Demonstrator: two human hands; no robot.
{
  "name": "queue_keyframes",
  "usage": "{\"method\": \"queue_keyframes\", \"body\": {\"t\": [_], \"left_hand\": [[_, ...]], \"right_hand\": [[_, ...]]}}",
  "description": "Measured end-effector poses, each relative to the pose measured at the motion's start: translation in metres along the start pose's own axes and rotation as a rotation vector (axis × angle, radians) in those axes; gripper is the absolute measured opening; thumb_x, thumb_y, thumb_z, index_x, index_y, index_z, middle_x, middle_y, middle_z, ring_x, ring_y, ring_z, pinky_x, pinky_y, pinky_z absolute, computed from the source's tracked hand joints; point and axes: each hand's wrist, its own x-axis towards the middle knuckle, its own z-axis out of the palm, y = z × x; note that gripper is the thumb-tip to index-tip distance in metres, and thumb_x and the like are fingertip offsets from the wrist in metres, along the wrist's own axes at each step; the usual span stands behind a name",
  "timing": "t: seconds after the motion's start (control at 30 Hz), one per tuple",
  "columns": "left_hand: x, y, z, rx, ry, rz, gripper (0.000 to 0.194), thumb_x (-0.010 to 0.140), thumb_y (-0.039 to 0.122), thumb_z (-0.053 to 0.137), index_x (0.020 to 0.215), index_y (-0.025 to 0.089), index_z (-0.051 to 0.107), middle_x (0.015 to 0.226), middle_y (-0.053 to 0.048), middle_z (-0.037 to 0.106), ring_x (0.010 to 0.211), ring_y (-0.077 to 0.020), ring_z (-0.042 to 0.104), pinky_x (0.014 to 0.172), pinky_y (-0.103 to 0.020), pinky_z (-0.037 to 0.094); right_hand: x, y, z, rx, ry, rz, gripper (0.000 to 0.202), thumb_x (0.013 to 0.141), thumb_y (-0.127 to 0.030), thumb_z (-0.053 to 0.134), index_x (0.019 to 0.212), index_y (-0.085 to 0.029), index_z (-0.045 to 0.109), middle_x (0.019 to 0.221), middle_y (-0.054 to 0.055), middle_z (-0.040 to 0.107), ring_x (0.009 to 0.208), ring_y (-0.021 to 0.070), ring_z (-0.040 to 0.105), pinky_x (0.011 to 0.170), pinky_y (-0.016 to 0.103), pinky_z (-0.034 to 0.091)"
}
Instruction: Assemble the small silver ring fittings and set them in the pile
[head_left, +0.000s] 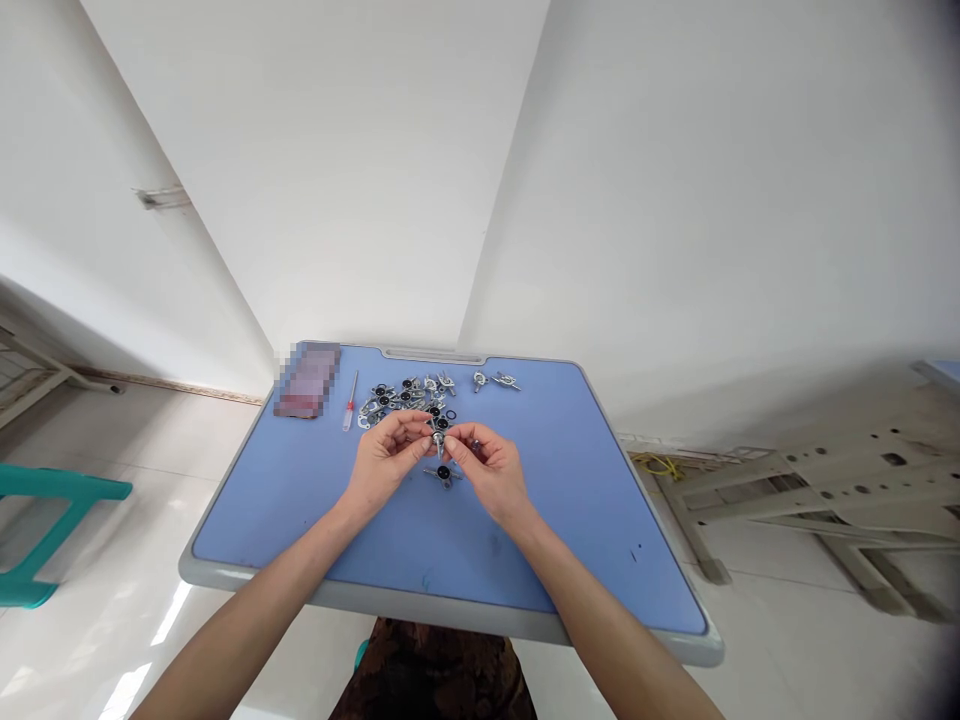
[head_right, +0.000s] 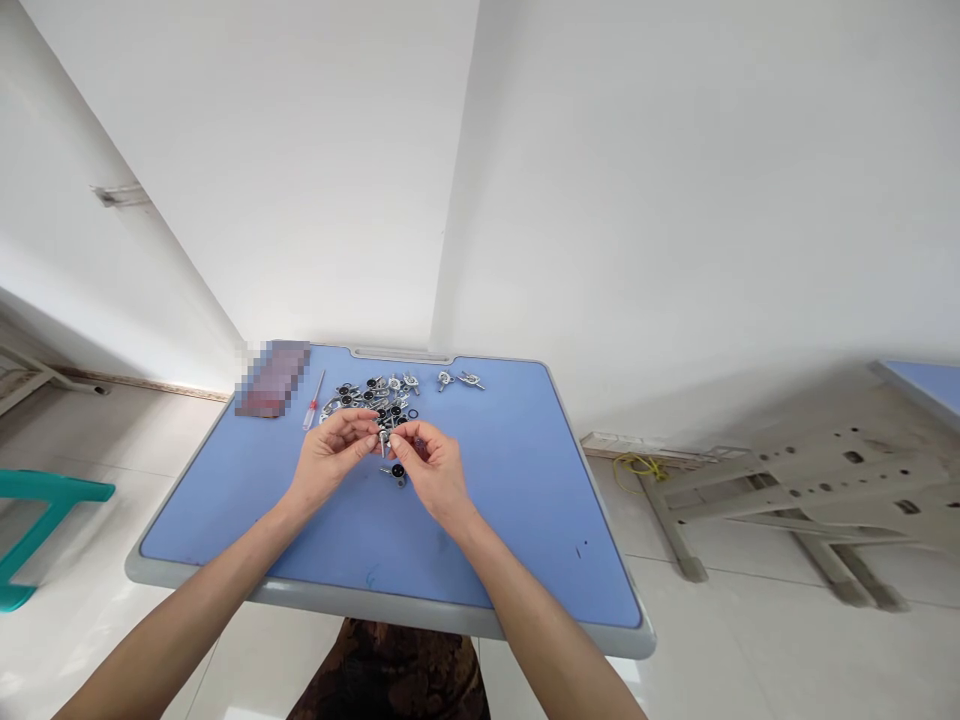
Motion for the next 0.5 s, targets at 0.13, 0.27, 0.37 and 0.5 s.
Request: {"method": "queue_keyframes", "body": {"t": [0.13, 0.27, 0.37, 0.5], "left_hand": [[-0.0003, 0.0008, 0.0003, -0.007, 0.005, 0.004, 0.028, 0.076, 0.024, 0.066, 0.102, 0.017, 0.060, 0.084, -0.003, 0.063, 0.073, -0.0120, 0.062, 0.074, -0.027, 0.053], [-0.0003, 0.0022, 0.0006, -0.010, 0.008, -0.002, 0.027, 0.077, 0.026, 0.065, 0.101, 0.017, 0.060, 0.084, -0.003, 0.063, 0.072, -0.0119, 0.062, 0.073, -0.027, 0.053], [0.0002, 0.0036, 0.0008, -0.016, 0.021, -0.019, 0.026, 0.077, 0.028, 0.065, 0.100, 0.017, 0.060, 0.080, -0.002, 0.063, 0.070, -0.0119, 0.062, 0.071, -0.028, 0.053], [0.0007, 0.0060, 0.0014, -0.030, 0.030, -0.038, 0.026, 0.075, 0.027, 0.067, 0.099, 0.017, 0.060, 0.077, -0.001, 0.063, 0.067, -0.0111, 0.061, 0.069, -0.026, 0.052]], "right_hand": [[-0.0009, 0.0012, 0.0009, -0.041, 0.013, -0.038, 0.015, 0.077, -0.032, 0.060, 0.075, -0.017, 0.060, 0.064, 0.000, 0.059, 0.060, 0.0110, 0.054, 0.059, 0.024, 0.046], [-0.0013, 0.0017, 0.0011, -0.067, 0.018, -0.042, 0.014, 0.078, -0.031, 0.059, 0.076, -0.017, 0.060, 0.064, 0.000, 0.059, 0.059, 0.0105, 0.054, 0.057, 0.023, 0.046], [-0.0018, 0.0010, 0.0015, -0.079, 0.021, -0.036, 0.014, 0.077, -0.032, 0.059, 0.076, -0.017, 0.060, 0.063, -0.001, 0.058, 0.056, 0.0100, 0.052, 0.055, 0.022, 0.045], [-0.0022, -0.0003, 0.0021, -0.086, 0.014, -0.017, 0.014, 0.077, -0.031, 0.059, 0.075, -0.017, 0.060, 0.061, -0.001, 0.057, 0.053, 0.0090, 0.050, 0.052, 0.022, 0.043]]}}
